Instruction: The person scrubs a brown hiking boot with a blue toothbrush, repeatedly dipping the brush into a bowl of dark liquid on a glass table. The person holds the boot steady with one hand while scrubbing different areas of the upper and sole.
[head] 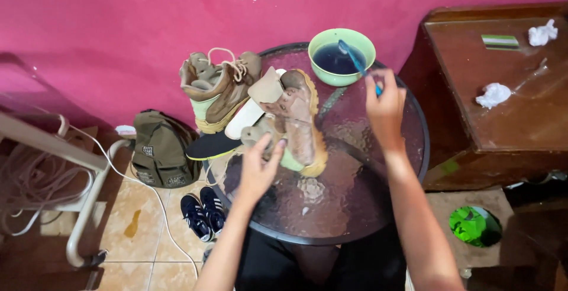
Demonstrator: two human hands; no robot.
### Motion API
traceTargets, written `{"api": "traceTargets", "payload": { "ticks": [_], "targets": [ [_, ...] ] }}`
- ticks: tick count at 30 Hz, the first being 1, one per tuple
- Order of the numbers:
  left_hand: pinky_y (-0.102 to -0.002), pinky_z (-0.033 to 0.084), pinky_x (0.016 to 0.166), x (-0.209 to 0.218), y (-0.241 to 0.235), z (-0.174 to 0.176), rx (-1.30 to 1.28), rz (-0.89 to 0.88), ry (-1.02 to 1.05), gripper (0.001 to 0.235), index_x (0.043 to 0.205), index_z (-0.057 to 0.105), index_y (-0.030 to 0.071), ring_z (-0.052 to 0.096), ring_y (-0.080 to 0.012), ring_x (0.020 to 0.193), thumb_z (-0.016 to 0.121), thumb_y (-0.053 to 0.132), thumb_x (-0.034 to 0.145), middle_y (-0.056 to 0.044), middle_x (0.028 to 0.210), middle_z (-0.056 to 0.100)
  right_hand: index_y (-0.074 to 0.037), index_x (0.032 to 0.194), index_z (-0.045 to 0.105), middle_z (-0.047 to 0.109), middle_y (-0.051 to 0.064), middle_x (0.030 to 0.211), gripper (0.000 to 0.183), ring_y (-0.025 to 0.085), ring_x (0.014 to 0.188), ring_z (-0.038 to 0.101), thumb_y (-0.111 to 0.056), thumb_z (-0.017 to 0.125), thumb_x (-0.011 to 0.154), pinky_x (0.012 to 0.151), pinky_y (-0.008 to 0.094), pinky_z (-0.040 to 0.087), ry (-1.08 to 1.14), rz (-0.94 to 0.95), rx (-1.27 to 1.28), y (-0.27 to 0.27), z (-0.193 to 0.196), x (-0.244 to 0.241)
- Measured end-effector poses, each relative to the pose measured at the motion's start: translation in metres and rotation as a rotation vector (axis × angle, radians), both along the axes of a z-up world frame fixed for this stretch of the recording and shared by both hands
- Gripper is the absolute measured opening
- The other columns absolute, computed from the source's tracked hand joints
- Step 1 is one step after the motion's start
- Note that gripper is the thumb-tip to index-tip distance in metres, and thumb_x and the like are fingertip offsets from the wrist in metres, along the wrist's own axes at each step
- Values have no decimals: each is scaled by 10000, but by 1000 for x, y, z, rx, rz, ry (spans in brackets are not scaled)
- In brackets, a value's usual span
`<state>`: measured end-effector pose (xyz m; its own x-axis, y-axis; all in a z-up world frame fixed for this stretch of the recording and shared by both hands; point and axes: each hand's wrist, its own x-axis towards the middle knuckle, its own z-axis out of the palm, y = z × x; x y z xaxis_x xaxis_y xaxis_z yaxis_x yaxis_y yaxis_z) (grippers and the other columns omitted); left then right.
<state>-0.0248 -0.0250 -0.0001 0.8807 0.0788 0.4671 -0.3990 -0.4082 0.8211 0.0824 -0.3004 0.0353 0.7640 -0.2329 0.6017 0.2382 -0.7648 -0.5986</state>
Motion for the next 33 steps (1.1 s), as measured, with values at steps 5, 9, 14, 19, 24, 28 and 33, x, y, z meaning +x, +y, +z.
{"api": "traceTargets", "payload": {
  "ticks": [5,9,14,19,24,28,33],
  "targets": [
    [-378,530,681,-22,-26,56,-78,-102,97,191,896,601,80,592,-161,680,647,229,1007,-152,686,668,-160,1189,641,641,71,816,109,267,783,614,-175,600,1089,800,394,490,14,179,338,6,-46,-46],
    [-463,525,768,-16,-28,17,-139,-146,148,231,1040,515,4,651,-281,784,557,231,1053,-228,774,644,-78,1269,604,630,93,1013,237,177,950,567,-217,545,1086,926,340,470,68,228,583,33,-68,-132],
    [-352,346,680,-12,-26,14,-1,-217,196,255,1153,449,95,428,-155,657,395,334,1082,-3,727,423,-100,1324,629,661,11,1143,328,132,939,558,-237,498,1057,874,277,459,150,351,383,70,-52,-203],
    [-340,337,653,-17,-29,20,7,-247,126,326,1164,483,95,431,-176,607,333,376,1094,-11,710,402,-133,1336,682,750,-15,1063,319,198,836,470,-150,526,1058,890,304,427,20,346,50,81,-31,-188],
    [-335,323,625,-16,-26,14,-22,-257,96,275,1088,468,104,386,-136,604,328,339,1108,3,725,408,-108,1355,661,732,-15,935,330,142,647,531,-90,560,1041,872,345,369,-87,348,-205,67,-35,-199],
    [-374,407,711,-19,-25,7,-26,-282,112,281,1183,478,71,542,-233,668,346,303,1096,-71,760,536,-73,1312,682,771,7,1132,313,121,647,563,-59,588,1013,884,368,370,-74,339,-228,65,-38,-209],
    [-364,380,657,-18,-26,18,-9,-250,74,176,1133,493,83,484,-221,621,379,208,1084,-77,720,516,-133,1324,680,666,-60,750,296,116,549,414,-132,523,1074,844,314,319,-95,356,-160,90,-8,-178]
  ]
}}
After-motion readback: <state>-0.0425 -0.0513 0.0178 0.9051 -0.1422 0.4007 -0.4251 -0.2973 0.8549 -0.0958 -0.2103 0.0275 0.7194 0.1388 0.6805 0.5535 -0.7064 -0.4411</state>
